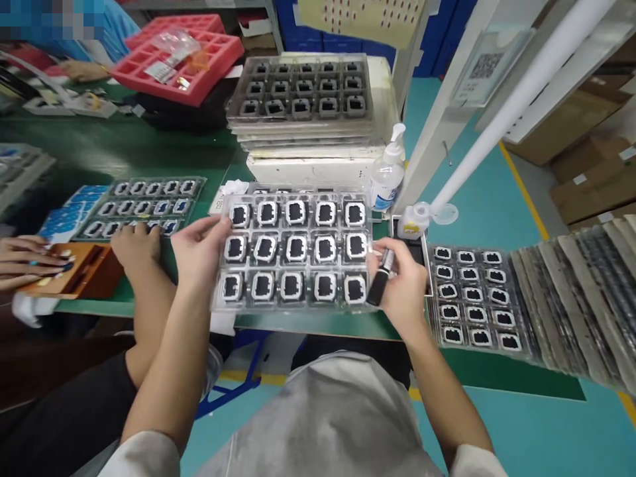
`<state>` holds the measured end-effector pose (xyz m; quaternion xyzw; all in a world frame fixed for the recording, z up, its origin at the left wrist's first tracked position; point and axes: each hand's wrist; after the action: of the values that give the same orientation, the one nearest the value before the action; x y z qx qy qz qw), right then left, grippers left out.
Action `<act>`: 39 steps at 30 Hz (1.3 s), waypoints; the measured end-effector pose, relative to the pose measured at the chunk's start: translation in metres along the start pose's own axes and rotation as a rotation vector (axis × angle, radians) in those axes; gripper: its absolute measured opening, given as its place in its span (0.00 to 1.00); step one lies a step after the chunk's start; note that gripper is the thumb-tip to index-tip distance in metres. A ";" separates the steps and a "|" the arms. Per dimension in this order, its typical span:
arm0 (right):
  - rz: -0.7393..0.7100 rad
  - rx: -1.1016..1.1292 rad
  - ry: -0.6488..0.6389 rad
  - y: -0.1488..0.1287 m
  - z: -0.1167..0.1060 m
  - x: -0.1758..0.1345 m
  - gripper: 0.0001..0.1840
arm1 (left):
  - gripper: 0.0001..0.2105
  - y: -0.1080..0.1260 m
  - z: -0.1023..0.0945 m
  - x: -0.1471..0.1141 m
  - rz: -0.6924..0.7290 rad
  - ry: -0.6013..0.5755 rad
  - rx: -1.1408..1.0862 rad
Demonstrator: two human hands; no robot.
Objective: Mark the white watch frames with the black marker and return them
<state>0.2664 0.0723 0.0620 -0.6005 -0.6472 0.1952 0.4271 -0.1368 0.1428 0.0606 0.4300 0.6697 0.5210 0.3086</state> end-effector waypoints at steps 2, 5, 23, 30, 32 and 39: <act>-0.023 -0.057 -0.051 0.001 0.017 0.027 0.17 | 0.25 0.004 0.005 0.032 0.103 -0.005 0.226; -0.029 -0.168 -0.069 0.007 0.036 0.050 0.19 | 0.19 0.013 0.015 0.063 0.169 -0.050 0.400; -0.144 -0.299 -0.001 0.040 0.061 0.055 0.22 | 0.26 -0.023 0.018 0.017 0.151 -0.133 0.626; -0.274 -0.280 0.119 0.039 0.052 0.053 0.20 | 0.19 -0.026 -0.001 -0.027 0.234 -0.052 0.697; -0.420 -0.258 0.174 0.035 0.048 0.048 0.15 | 0.13 -0.025 -0.008 -0.038 0.253 -0.100 0.713; -0.869 -0.182 0.093 0.012 0.045 -0.001 0.18 | 0.03 -0.015 -0.003 -0.035 0.284 -0.173 0.715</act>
<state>0.2377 0.0858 0.0275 -0.3162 -0.8342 -0.0873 0.4433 -0.1277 0.1092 0.0458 0.6412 0.7141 0.2542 0.1196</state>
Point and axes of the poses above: each hand's wrist, its own x-axis towards the middle knuckle, its own z-axis out of the palm, y = z × x, and after that the axes turned 7 degrees about -y, right-handed
